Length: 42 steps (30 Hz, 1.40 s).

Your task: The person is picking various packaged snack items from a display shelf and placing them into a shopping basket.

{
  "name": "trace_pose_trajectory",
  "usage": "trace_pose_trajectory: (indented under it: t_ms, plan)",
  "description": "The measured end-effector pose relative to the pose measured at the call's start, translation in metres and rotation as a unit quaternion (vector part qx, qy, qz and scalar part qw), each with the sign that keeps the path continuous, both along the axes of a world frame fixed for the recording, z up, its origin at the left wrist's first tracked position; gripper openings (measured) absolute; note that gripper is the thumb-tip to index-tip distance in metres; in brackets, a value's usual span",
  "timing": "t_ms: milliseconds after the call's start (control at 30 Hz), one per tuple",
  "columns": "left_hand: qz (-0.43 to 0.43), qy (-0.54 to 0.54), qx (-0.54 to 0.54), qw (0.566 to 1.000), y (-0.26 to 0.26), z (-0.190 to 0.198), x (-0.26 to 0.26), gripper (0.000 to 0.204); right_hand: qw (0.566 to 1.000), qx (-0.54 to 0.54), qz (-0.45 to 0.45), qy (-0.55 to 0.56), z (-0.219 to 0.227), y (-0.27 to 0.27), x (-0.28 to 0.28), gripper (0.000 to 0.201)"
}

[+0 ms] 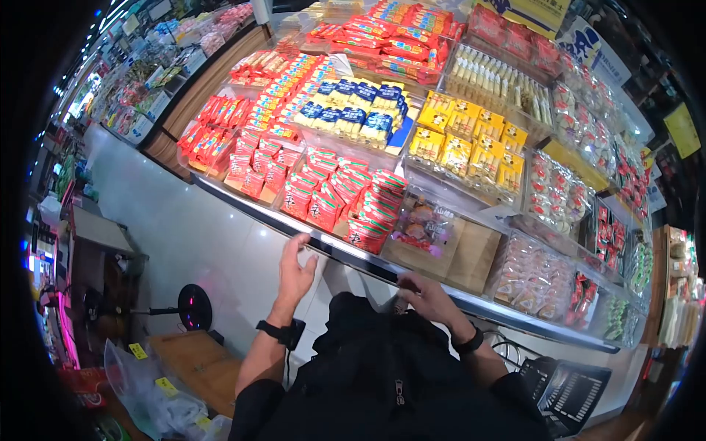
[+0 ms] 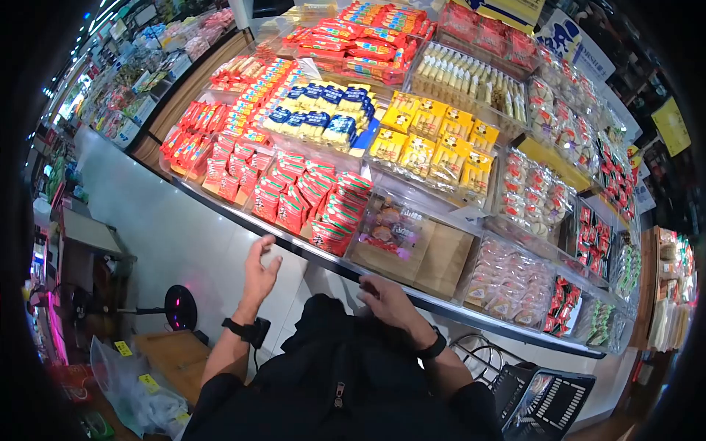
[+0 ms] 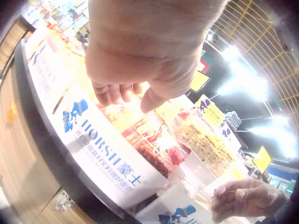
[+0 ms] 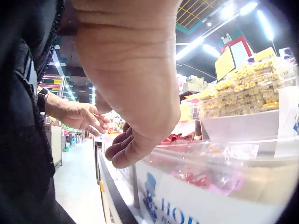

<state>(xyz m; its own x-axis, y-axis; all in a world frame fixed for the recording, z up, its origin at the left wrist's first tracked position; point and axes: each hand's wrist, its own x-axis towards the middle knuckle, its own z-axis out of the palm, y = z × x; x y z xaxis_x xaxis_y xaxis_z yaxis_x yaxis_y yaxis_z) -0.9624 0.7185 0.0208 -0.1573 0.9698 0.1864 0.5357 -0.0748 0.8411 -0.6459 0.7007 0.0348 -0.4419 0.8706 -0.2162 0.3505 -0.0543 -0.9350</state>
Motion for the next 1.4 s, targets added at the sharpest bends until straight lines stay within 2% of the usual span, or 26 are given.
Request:
trace_pose_trajectory:
  t_ms: [33,133,233,300,367,467,533,600,633,767,867,967,1067,1167,1267,1400]
  plan:
    - [-0.014,0.037,0.011,0.999,0.012,0.009,0.001,0.051,1.0,-0.017,0.006,0.002,0.0,0.01,-0.002,0.038]
    - [-0.061,0.11,0.064,0.99,0.048,0.026,0.0,0.062,0.978,0.194,-0.052,-0.048,0.028,0.035,-0.024,0.051]
    - [-0.129,0.143,0.108,0.975,0.071,0.034,0.002,0.066,0.948,0.287,-0.09,-0.103,0.028,0.059,-0.053,0.069]
    - [-0.194,0.156,0.114,0.962,0.085,0.034,0.001,0.069,0.935,0.302,-0.09,-0.161,0.026,0.077,-0.068,0.079]
    - [-0.253,0.105,0.081,0.958,0.087,0.033,0.004,0.071,0.93,0.283,-0.077,-0.223,0.025,0.091,-0.082,0.089]
    - [-0.329,0.056,0.04,0.942,0.09,0.031,0.004,0.079,0.904,0.304,-0.069,-0.292,0.008,0.102,-0.098,0.092]
    - [-0.355,-0.032,-0.065,0.932,0.09,0.025,0.002,0.081,0.9,0.291,-0.063,-0.32,0.011,0.105,-0.105,0.092]
    - [-0.382,-0.03,-0.071,0.921,0.097,0.016,0.0,0.084,0.905,0.273,-0.073,-0.319,0.01,0.104,-0.111,0.091]
    - [-0.395,-0.027,-0.074,0.915,0.1,0.012,-0.001,0.085,0.891,0.29,-0.087,-0.339,0.014,0.1,-0.115,0.09]
    - [-0.428,0.009,-0.047,0.902,0.113,0.001,0.009,0.092,0.933,0.212,-0.115,-0.267,0.016,0.099,-0.118,0.091]
    - [-0.421,0.011,-0.03,0.906,0.111,-0.013,0.024,0.095,0.899,0.277,-0.14,-0.31,0.02,0.101,-0.12,0.08]
    - [-0.418,-0.007,0.004,0.908,0.115,-0.021,0.028,0.097,0.913,0.224,-0.103,-0.324,0.017,0.107,-0.119,0.074]
    - [-0.426,-0.026,-0.003,0.904,0.119,-0.021,0.028,0.097,0.926,0.131,-0.038,-0.351,0.024,0.117,-0.118,0.08]
    - [-0.437,-0.038,-0.029,0.898,0.123,-0.018,0.027,0.096,0.934,0.109,-0.002,-0.341,0.022,0.125,-0.117,0.079]
    - [-0.429,-0.06,-0.071,0.898,0.122,-0.019,0.023,0.096,0.92,0.181,0.026,-0.347,0.009,0.127,-0.114,0.083]
    - [-0.406,-0.087,-0.087,0.905,0.119,-0.025,0.023,0.097,0.922,0.145,0.071,-0.352,0.021,0.134,-0.116,0.079]
